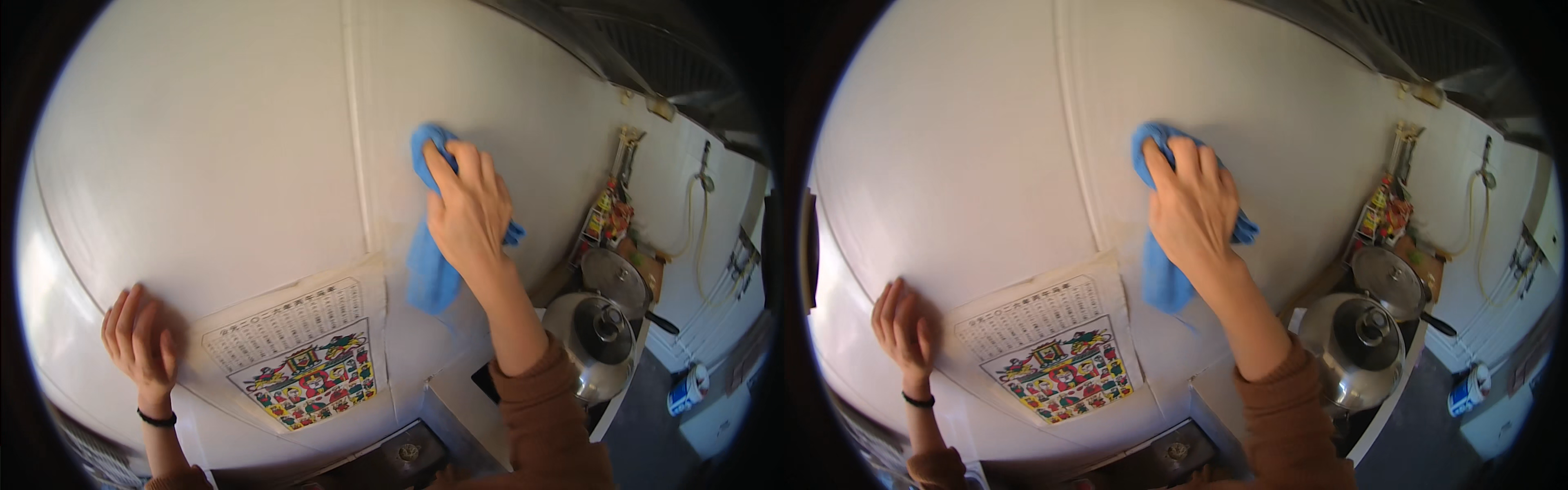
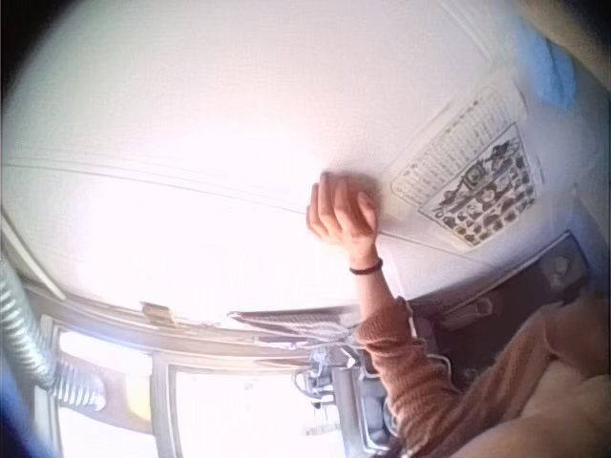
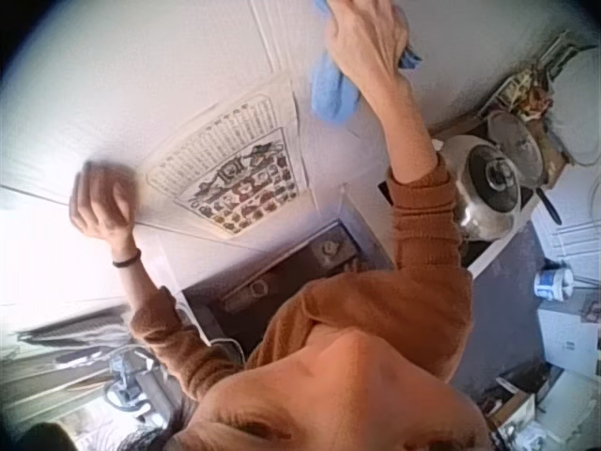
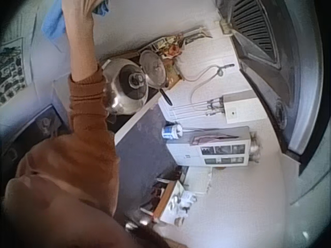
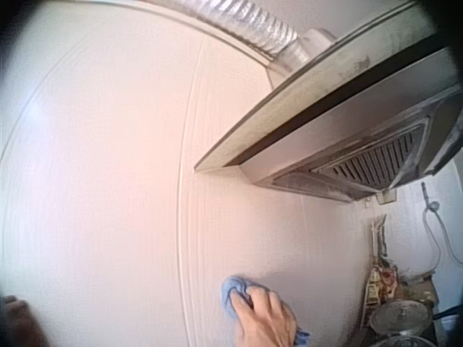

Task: The person wipes the kitchen wall and a wall-mounted water heater with a blue cloth. They move around the small kitchen, cleaning the wall near the sink and stove, then proceed to wipe the front and sides of the water heater.

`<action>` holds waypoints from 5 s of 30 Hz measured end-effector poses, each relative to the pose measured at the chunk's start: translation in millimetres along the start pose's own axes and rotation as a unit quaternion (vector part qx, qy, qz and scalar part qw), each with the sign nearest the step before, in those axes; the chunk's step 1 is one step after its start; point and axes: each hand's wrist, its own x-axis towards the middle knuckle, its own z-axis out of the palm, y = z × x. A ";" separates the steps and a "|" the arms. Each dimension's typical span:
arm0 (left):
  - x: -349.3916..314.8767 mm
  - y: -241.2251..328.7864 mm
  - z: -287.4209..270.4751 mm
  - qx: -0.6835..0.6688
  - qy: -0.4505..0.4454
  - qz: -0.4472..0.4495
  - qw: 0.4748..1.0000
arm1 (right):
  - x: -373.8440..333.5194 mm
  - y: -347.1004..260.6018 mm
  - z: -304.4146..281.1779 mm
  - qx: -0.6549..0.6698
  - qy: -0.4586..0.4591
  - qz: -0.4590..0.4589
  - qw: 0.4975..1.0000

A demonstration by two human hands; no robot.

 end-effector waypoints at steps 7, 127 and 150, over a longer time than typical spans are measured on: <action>-3.3 -4.2 1.9 -0.002 -0.008 0.005 1.000 | -67.9 31.1 43.2 -0.023 0.032 -0.004 0.999; 19.5 9.3 -6.6 -0.027 0.046 0.012 0.999 | -5.0 28.3 51.3 0.079 0.169 -0.401 0.897; 22.3 11.5 -7.7 -0.036 0.061 -0.012 0.997 | -3.7 10.5 33.5 0.030 0.162 -0.390 0.906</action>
